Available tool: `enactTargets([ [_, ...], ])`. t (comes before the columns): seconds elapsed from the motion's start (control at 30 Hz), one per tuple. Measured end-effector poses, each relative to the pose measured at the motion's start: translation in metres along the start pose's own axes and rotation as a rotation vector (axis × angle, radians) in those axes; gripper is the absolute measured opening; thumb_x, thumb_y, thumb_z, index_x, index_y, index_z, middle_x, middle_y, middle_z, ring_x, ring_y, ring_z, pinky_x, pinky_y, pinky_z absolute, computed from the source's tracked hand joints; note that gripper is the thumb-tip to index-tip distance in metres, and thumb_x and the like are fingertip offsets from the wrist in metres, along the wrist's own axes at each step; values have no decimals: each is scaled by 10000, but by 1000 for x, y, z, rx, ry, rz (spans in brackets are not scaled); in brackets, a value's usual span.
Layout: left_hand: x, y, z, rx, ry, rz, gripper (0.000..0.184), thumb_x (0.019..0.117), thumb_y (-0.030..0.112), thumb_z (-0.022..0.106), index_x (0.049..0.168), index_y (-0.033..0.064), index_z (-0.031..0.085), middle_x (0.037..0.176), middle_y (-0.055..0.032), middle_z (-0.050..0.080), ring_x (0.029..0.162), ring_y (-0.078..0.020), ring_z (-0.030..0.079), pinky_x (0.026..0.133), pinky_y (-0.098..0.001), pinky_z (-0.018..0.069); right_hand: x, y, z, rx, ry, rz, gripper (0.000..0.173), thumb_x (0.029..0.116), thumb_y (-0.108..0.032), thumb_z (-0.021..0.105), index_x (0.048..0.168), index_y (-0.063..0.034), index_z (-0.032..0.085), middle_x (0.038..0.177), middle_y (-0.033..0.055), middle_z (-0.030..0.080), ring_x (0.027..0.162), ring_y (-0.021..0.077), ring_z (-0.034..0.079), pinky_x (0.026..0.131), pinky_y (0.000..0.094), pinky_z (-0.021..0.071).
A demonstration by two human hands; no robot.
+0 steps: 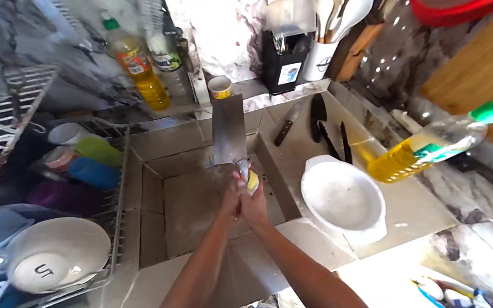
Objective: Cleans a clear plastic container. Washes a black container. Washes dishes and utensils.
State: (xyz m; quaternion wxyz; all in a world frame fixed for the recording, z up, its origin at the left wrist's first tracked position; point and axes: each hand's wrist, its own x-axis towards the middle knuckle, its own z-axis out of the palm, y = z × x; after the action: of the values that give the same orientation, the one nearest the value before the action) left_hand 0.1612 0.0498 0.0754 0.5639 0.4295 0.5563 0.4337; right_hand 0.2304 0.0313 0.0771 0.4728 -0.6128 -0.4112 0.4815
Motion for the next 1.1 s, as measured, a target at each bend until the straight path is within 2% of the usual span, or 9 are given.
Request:
enactTargets([
  [0.07, 0, -5, -8, 25, -22, 48, 438, 1137, 170, 243, 1439, -72, 448, 1318, -209, 576, 1135, -159, 579, 990, -300, 469, -4, -2, 3, -37, -7, 73, 504, 1073, -254, 531, 1429, 94, 452, 1110, 252, 668, 978, 279, 670, 895, 443, 538],
  [0.23, -10, -5, -39, -6, -116, 26, 345, 1106, 111, 368, 1391, -71, 436, 1155, -118, 634, 948, -87, 636, 849, -266, 543, -14, -15, -13, -764, -207, 23, 535, 1099, -411, 426, 1443, -23, 556, 1246, 277, 676, 1190, 444, 643, 1011, 600, 477],
  [0.37, -27, -9, -62, 135, -176, -42, 359, 1107, 117, 393, 1422, -54, 414, 978, -62, 579, 723, -64, 593, 660, -231, 538, -7, -7, -14, -640, -88, -525, 435, 1011, -286, 618, 1266, 62, 676, 1250, 315, 657, 1189, 475, 631, 1013, 580, 501],
  [0.5, -50, -8, -63, 351, -208, -45, 277, 1064, 92, 502, 1285, -74, 512, 825, -33, 552, 607, -48, 524, 583, -212, 487, 26, -29, 15, -899, -627, -687, 450, 1039, -228, 578, 1488, -207, 570, 1656, 130, 353, 1578, 360, 186, 1273, 591, 59],
  [0.67, -61, -22, -66, 456, -225, -61, 415, 1086, 213, 505, 1424, -22, 461, 863, -92, 565, 606, -117, 527, 592, -281, 498, 123, -59, 3, -1121, -323, -658, 519, 1015, -255, 603, 1527, -222, 520, 1671, 165, 307, 1559, 429, 200, 1214, 718, 35],
  [0.77, -65, -29, -74, 504, -270, -95, 422, 1093, 253, 482, 1414, -20, 469, 882, -106, 575, 640, -143, 543, 634, -318, 510, 147, -68, -15, -593, -200, -288, 398, 1095, -204, 462, 1432, -22, 571, 1451, 223, 568, 1386, 356, 504, 1166, 558, 357],
  [0.83, -69, -31, -78, 438, -267, -108, 422, 1101, 253, 452, 1421, -22, 469, 859, -81, 557, 636, -128, 526, 613, -301, 494, 140, -50, -16, 111, -21, -49, 410, 1123, -289, 375, 1345, -4, 569, 1204, 155, 646, 1077, 221, 623, 931, 409, 513],
  [0.93, -71, -28, -77, 311, -227, -78, 405, 1102, 230, 418, 1408, -32, 462, 827, -45, 534, 612, -99, 524, 582, -274, 497, 109, -6, -5, 787, -20, 257, 398, 1100, -472, 305, 1165, -158, 542, 921, 20, 610, 777, 126, 615, 658, 321, 540],
  [1.1, -60, -15, -77, 201, -242, -62, 374, 1112, 228, 389, 1372, -29, 473, 805, -11, 516, 576, -60, 506, 549, -232, 485, 32, 9, 38, 911, -338, 373, 575, 1109, -493, 114, 1237, -102, 515, 968, 72, 673, 878, 160, 684, 746, 346, 591],
])
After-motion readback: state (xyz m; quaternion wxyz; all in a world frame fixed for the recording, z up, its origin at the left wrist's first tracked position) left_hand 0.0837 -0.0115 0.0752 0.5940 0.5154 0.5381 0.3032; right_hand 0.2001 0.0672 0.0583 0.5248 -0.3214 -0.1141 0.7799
